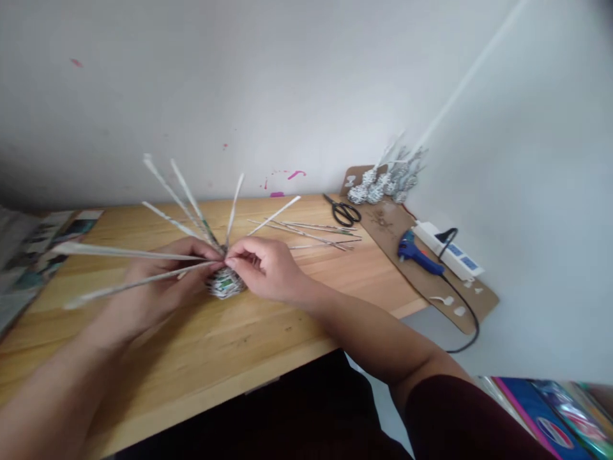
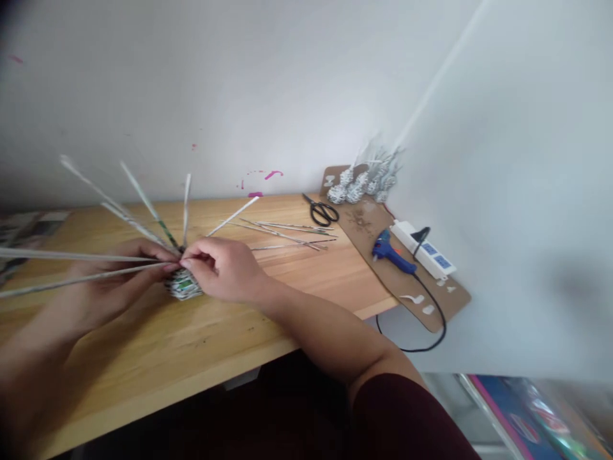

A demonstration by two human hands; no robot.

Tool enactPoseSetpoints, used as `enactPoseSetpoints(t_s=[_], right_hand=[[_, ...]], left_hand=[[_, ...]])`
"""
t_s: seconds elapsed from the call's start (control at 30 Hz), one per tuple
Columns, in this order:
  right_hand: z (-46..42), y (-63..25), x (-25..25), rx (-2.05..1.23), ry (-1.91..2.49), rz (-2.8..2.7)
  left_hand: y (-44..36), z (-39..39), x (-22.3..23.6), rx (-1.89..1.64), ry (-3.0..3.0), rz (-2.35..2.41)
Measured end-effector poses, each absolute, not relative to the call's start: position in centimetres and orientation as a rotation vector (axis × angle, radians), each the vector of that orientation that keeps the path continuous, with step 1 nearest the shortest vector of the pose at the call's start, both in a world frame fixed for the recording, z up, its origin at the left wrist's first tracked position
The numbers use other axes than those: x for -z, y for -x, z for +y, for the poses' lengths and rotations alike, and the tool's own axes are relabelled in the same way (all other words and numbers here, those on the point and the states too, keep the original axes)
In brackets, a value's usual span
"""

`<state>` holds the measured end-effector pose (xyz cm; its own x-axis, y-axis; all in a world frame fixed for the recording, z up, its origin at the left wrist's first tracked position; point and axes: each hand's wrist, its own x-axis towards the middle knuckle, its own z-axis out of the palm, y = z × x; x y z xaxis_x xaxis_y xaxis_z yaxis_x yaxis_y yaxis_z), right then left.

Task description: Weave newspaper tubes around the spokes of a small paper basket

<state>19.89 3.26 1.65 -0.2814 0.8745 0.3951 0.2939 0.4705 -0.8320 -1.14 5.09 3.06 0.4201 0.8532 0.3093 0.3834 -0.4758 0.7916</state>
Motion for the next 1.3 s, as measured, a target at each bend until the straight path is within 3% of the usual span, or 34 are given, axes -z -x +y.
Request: enactPoseSetpoints(t_s=[0.13,0.23,0.4,0.53,0.73,0.93,1.0,1.07,1.13,1.3], right_hand=[[3.7,-22.1,-3.3,-0.735,1.100,-2.079],[2.5,-27.4,-5.0,-0.512,1.425,-2.162],[-3.2,-40.6,-6.5,0.130,2.341,-1.746],[-7.0,-47.1,-6.1,0.093,2.863,-1.280],[-7.1,-47.7,-4.8,-0.066,2.688,-1.265],[-8.3,-45.7,-8.0,-0.124,2.314,-1.096],[-9.3,-43.3,-9.1,-0.288,2.125,-1.084],[-9.9,-40.1,-9.5,-0.778,1.652,-0.909],[-10.2,-36.5,-9.1,-1.026,1.444,-0.843],[-8.9,-28.7,-6.1,-1.189,1.355,-1.007]], left_hand=[[1.5,5.4,-3.0,-0.930,-2.146,1.104],[1.5,5.6,-3.2,-0.960,-2.120,1.113],[0.6,5.4,-4.0,-0.956,-1.933,1.150],[0.2,5.2,-4.2,-0.958,-1.893,1.091],[0.0,5.4,-4.3,-0.963,-1.841,1.123],[0.1,5.7,-3.8,-1.009,-1.693,1.090],[0.0,5.8,-3.4,-1.040,-1.682,1.062],[-0.1,5.9,-3.0,-1.101,-1.696,1.041],[-0.3,5.8,-2.8,-1.102,-1.686,1.026],[-0.5,6.2,-2.8,-1.127,-1.527,0.881]])
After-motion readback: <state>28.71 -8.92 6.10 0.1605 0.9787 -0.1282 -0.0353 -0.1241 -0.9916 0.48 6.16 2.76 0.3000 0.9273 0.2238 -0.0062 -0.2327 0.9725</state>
